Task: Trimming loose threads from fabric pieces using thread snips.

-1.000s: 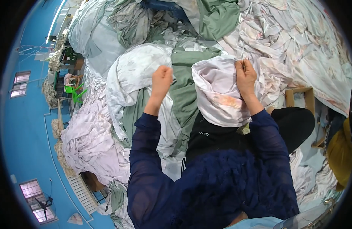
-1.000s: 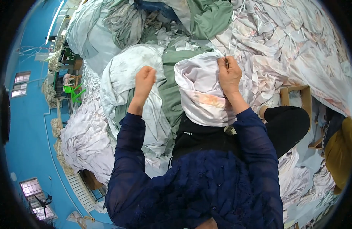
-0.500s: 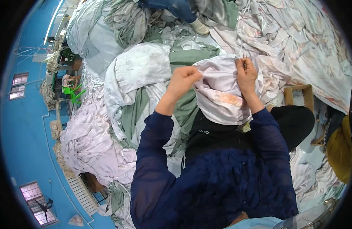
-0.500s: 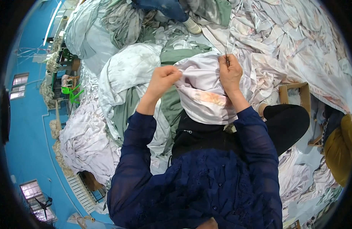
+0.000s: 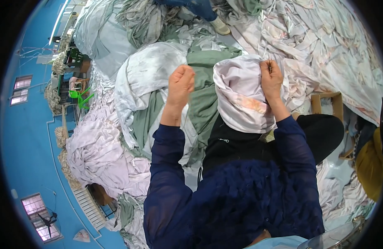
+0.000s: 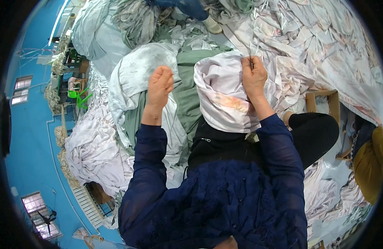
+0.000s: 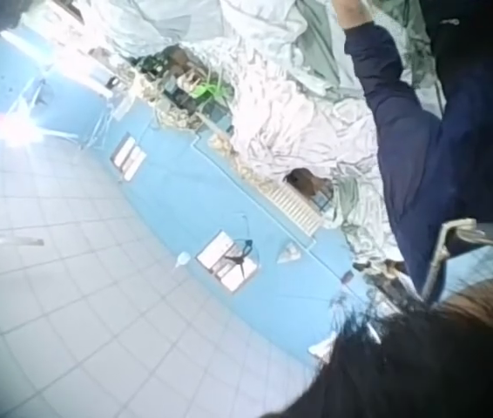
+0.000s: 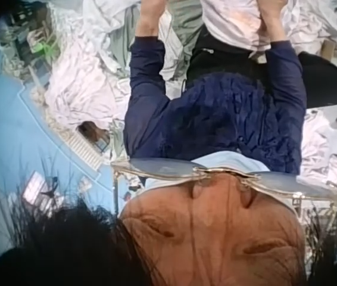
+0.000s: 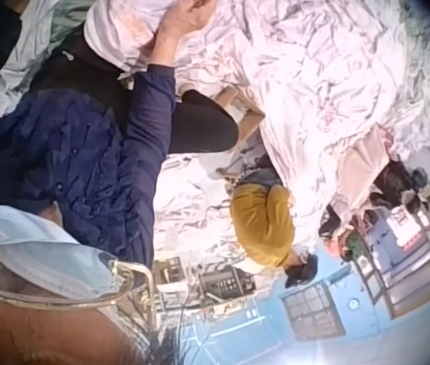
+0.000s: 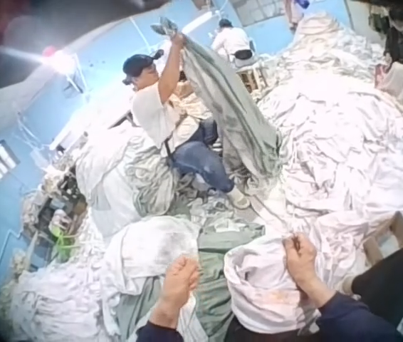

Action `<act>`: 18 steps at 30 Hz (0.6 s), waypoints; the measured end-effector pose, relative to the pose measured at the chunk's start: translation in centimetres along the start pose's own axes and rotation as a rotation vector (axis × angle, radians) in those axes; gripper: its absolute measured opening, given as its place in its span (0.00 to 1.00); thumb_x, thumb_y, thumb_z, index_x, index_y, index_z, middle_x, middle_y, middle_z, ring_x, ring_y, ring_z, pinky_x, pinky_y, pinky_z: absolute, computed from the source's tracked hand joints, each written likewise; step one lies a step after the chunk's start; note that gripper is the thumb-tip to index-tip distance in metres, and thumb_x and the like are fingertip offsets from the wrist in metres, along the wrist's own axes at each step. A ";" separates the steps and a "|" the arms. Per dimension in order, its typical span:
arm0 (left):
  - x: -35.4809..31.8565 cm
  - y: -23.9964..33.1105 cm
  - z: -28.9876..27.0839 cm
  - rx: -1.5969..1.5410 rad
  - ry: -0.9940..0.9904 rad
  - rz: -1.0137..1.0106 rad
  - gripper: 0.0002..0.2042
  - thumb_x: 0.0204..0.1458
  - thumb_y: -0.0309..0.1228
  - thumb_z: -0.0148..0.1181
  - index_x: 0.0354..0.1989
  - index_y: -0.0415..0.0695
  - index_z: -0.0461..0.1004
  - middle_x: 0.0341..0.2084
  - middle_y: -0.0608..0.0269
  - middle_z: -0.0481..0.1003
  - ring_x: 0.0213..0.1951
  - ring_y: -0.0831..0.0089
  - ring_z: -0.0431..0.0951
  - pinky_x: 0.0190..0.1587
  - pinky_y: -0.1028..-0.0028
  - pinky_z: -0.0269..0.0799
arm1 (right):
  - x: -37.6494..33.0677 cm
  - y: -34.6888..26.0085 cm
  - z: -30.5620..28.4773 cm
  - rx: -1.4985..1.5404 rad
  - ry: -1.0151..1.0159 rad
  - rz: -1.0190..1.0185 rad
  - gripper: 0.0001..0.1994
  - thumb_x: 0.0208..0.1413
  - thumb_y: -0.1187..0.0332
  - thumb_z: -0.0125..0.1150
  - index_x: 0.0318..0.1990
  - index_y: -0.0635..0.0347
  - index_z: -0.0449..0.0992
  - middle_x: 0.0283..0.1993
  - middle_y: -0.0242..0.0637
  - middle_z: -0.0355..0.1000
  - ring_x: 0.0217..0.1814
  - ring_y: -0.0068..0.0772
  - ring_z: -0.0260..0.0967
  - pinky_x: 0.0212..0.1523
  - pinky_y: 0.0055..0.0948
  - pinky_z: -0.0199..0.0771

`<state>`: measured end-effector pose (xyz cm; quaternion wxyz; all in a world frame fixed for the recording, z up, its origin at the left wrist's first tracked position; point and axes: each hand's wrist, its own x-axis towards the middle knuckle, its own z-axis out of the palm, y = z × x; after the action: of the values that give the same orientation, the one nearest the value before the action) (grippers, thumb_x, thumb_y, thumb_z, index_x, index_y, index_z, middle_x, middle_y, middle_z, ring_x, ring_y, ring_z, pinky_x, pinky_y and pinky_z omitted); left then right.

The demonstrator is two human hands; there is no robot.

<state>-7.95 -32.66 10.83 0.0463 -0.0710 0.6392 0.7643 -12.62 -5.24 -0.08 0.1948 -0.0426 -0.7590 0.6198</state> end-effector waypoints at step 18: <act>-5.6 14.2 0.1 0.030 0.153 0.265 0.09 0.63 0.32 0.50 0.31 0.42 0.69 0.13 0.77 0.56 0.13 0.89 0.50 0.12 0.85 0.43 | 0.4 -2.5 -3.6 0.262 -0.167 0.168 0.09 0.59 0.71 0.60 0.44 0.64 0.77 0.32 0.22 0.71 0.31 0.10 0.61 0.32 0.13 0.62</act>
<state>-4.69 -35.01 25.61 -0.1029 -0.0432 0.6558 0.7466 -11.35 -2.37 2.93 0.0824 -0.0284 -0.6790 0.7290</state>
